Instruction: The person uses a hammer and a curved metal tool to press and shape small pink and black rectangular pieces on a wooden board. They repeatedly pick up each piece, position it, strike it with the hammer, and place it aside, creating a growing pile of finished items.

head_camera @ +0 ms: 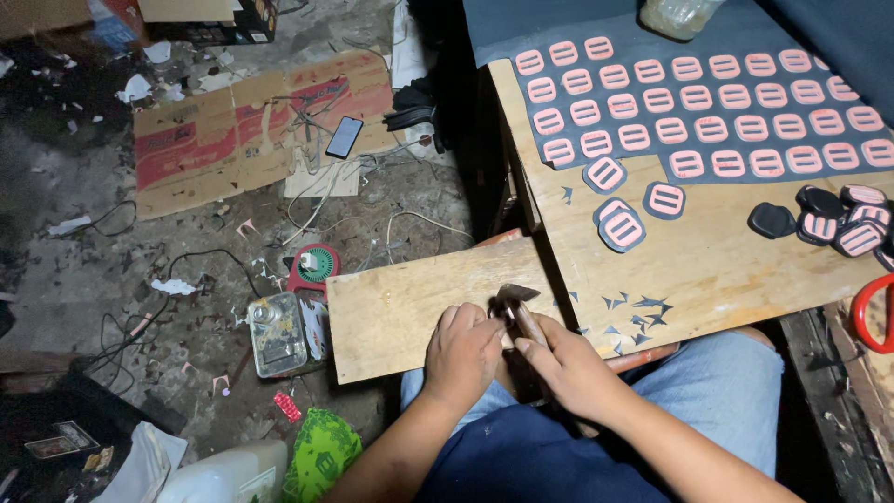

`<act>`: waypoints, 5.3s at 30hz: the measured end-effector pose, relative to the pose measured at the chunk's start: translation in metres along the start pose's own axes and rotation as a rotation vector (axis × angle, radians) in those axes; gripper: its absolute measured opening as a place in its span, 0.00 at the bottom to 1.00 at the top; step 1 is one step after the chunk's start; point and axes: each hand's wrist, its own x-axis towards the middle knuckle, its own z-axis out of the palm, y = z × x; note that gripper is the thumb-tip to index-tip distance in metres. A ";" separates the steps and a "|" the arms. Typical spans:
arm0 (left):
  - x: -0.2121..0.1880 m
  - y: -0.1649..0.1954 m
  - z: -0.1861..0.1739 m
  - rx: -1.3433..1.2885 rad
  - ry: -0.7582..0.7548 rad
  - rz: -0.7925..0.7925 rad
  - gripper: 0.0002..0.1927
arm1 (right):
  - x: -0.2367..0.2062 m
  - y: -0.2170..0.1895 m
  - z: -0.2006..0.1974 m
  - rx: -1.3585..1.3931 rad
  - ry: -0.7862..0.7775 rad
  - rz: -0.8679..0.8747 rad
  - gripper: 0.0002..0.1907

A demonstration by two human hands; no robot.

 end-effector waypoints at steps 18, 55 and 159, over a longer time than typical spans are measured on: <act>-0.001 0.007 0.006 0.076 0.071 -0.032 0.15 | -0.008 0.019 0.001 0.544 -0.070 0.230 0.13; -0.010 -0.008 0.015 -0.071 0.017 -0.257 0.31 | -0.013 0.027 0.012 0.461 -0.164 0.170 0.14; 0.050 0.082 0.003 -1.496 -0.126 -0.785 0.08 | -0.057 0.032 -0.078 0.648 0.244 0.072 0.16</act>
